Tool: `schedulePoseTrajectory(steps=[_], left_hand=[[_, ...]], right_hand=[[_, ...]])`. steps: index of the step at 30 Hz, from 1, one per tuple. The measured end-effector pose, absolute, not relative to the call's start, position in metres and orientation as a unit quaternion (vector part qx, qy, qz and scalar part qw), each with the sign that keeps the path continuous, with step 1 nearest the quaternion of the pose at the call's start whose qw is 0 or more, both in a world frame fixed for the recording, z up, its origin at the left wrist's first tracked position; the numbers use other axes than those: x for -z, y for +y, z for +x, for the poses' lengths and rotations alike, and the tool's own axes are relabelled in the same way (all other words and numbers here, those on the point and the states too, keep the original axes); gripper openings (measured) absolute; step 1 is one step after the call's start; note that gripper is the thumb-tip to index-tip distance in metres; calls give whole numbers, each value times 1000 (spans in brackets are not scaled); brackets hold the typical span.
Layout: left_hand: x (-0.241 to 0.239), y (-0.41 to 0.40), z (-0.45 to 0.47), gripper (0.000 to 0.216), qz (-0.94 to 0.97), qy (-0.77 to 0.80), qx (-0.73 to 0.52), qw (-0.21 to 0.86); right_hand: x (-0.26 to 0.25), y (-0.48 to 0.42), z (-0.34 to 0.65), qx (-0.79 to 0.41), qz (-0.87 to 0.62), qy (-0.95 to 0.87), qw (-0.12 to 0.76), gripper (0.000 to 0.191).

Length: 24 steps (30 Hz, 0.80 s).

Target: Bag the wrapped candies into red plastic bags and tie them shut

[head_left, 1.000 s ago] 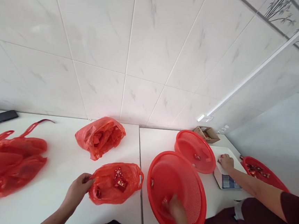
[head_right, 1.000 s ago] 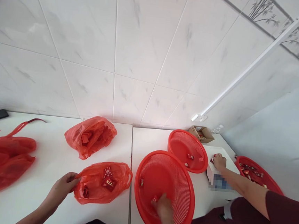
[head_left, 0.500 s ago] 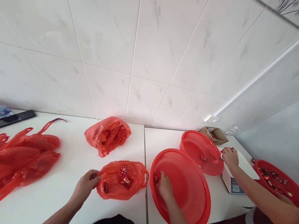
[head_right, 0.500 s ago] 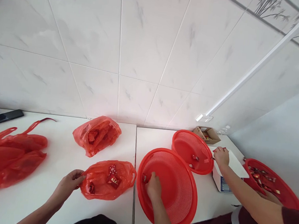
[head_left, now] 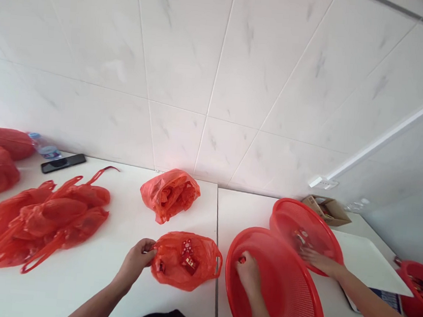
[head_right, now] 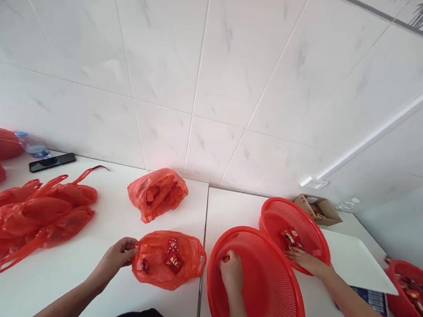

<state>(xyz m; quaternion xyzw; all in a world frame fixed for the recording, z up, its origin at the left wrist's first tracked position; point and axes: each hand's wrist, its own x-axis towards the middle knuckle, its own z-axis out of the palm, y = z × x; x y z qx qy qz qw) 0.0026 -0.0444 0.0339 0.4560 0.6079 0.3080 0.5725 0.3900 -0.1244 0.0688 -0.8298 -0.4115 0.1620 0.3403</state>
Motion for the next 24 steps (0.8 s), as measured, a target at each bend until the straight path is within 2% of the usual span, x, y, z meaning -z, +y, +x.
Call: schedulePoseTrajectory(steps=[3, 7, 9, 12, 13, 20, 22, 24], left_hand=[[-37, -43, 6, 26, 440, 598, -324, 586], [-43, -40, 12, 25, 444, 589, -324, 592], [-46, -39, 14, 26, 451, 586, -318, 593], [-49, -39, 13, 29, 453, 587, -315, 593], [-50, -39, 13, 29, 452, 586, -316, 593], [-57, -37, 9, 32, 433, 583, -334, 601], [-58, -36, 9, 34, 425, 579, -343, 605], [-59, -35, 8, 34, 419, 576, -354, 606]], right_hand=[[-52, -119, 328, -154, -826, -447, 307, 9], [-63, -109, 276, -164, -767, -540, 304, 3], [-66, -103, 261, -203, -734, -579, 290, 21], [-56, -94, 254, -228, -731, -592, 252, 60], [-48, -92, 255, -226, -743, -583, 239, 68], [4, -100, 255, -264, -806, -507, 150, 77], [11, -109, 247, -247, -830, -475, 156, 81], [16, -118, 240, -270, -834, -439, 199, 83]])
